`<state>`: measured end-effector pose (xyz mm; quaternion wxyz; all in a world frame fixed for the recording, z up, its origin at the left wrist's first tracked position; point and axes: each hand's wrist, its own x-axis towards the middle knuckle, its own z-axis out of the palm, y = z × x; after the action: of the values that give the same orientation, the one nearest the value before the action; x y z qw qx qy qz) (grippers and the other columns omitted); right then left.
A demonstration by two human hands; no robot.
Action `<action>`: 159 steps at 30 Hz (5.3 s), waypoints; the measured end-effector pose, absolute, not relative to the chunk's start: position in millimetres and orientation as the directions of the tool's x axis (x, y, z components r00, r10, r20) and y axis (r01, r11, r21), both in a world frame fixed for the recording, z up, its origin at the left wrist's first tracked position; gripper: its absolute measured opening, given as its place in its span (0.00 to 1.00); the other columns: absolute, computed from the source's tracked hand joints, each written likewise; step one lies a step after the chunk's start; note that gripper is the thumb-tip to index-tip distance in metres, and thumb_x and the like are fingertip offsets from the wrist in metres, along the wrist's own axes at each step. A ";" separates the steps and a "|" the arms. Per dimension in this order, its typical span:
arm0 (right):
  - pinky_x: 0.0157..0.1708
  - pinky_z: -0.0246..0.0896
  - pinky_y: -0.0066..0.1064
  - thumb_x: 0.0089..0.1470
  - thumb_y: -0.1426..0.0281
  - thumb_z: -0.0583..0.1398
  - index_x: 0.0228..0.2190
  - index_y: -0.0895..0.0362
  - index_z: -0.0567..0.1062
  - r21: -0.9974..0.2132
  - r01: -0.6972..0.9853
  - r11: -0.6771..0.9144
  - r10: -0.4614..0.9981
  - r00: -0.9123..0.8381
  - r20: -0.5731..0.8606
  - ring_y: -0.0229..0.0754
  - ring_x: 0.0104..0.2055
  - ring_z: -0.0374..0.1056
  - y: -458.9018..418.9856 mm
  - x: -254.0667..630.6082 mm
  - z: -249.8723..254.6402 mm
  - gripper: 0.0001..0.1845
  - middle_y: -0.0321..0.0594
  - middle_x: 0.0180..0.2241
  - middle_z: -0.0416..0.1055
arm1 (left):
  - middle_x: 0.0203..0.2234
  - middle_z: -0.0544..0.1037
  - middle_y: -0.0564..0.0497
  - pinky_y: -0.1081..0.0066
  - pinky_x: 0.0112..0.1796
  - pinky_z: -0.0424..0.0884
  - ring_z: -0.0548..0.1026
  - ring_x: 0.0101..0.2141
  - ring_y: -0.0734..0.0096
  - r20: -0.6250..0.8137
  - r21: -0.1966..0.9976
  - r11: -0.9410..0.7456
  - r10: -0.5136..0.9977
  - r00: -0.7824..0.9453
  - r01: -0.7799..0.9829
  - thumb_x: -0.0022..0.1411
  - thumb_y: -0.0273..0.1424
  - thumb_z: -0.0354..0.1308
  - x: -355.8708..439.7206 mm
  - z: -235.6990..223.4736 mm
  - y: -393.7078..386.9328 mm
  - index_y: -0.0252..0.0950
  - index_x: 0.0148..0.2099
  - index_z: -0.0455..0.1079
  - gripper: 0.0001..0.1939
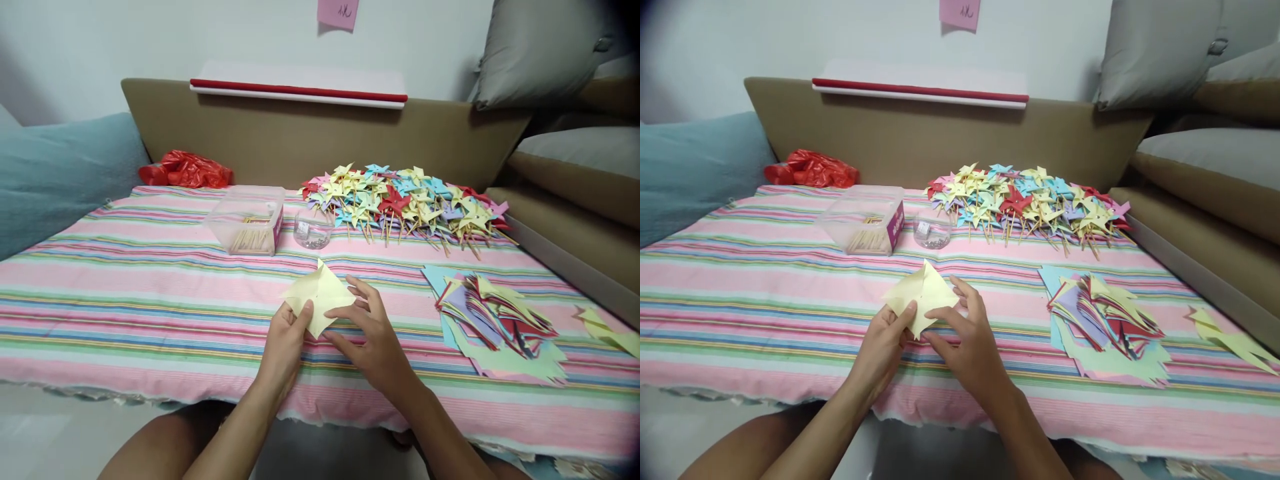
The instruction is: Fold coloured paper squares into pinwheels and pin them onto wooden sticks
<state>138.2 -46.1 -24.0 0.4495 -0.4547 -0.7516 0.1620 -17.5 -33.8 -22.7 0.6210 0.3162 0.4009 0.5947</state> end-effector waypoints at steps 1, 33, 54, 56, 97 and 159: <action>0.56 0.61 0.50 0.57 0.67 0.65 0.38 0.50 0.81 -0.659 0.534 0.529 0.830 -0.165 0.533 0.56 0.64 0.58 -45.1 137.5 -23.9 0.06 0.47 0.63 0.57 | 0.15 0.70 0.58 0.73 0.32 0.68 0.70 0.22 0.74 -0.123 0.867 0.092 0.992 -0.032 -0.490 0.54 0.38 0.72 -17.0 -22.1 -34.1 0.35 0.36 0.76 0.13; 0.47 0.70 0.40 0.51 0.60 0.68 0.27 0.53 0.80 -0.984 0.117 0.135 0.981 0.123 0.149 0.51 0.54 0.68 -41.9 136.5 -28.9 0.09 0.44 0.51 0.66 | 0.29 0.79 0.53 0.75 0.37 0.71 0.75 0.31 0.72 0.005 0.955 0.030 0.993 0.117 -0.295 0.61 0.35 0.66 -13.0 -14.4 -39.2 0.36 0.40 0.75 0.09; 0.43 0.71 0.39 0.48 0.56 0.70 0.46 0.53 0.76 -0.993 -0.119 -0.018 0.996 0.085 -0.028 0.50 0.49 0.72 -44.8 149.1 -9.2 0.26 0.46 0.50 0.74 | 0.28 0.79 0.54 0.72 0.36 0.71 0.77 0.32 0.67 -0.025 0.964 0.083 0.974 0.223 -0.252 0.59 0.36 0.67 -20.4 -7.4 -41.5 0.39 0.48 0.75 0.15; 0.43 0.70 0.37 0.49 0.56 0.69 0.42 0.54 0.81 -0.993 -0.107 -0.058 0.997 -0.051 -0.053 0.50 0.50 0.72 -46.7 154.5 -2.9 0.21 0.45 0.52 0.74 | 0.29 0.80 0.53 0.71 0.36 0.72 0.78 0.32 0.66 -0.035 0.957 0.111 0.962 0.272 -0.269 0.58 0.36 0.68 -21.9 -4.8 -41.8 0.39 0.47 0.75 0.15; 0.47 0.69 0.39 0.51 0.65 0.69 0.42 0.54 0.81 -0.810 -0.587 -0.021 0.986 0.124 -0.115 0.48 0.48 0.75 -56.1 108.7 -17.5 0.15 0.39 0.44 0.80 | 0.33 0.80 0.51 0.72 0.39 0.71 0.76 0.34 0.71 -0.155 0.825 0.159 0.986 0.054 -0.543 0.57 0.36 0.69 17.6 -16.0 -59.1 0.35 0.38 0.76 0.11; 0.32 0.66 0.30 0.55 0.60 0.66 0.30 0.53 0.79 -0.993 0.022 0.116 0.980 0.162 0.118 0.40 0.35 0.69 -55.9 127.9 -16.8 0.10 0.38 0.35 0.71 | 0.22 0.74 0.55 0.74 0.30 0.64 0.68 0.25 0.76 -0.102 0.926 0.072 0.993 -0.062 -0.370 0.54 0.38 0.71 3.9 -14.6 -49.7 0.34 0.28 0.71 0.15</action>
<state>127.9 -55.9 -16.8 0.5646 -0.5119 -0.4891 0.4242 3.9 -49.7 -14.6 0.5859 0.3546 0.4391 0.5816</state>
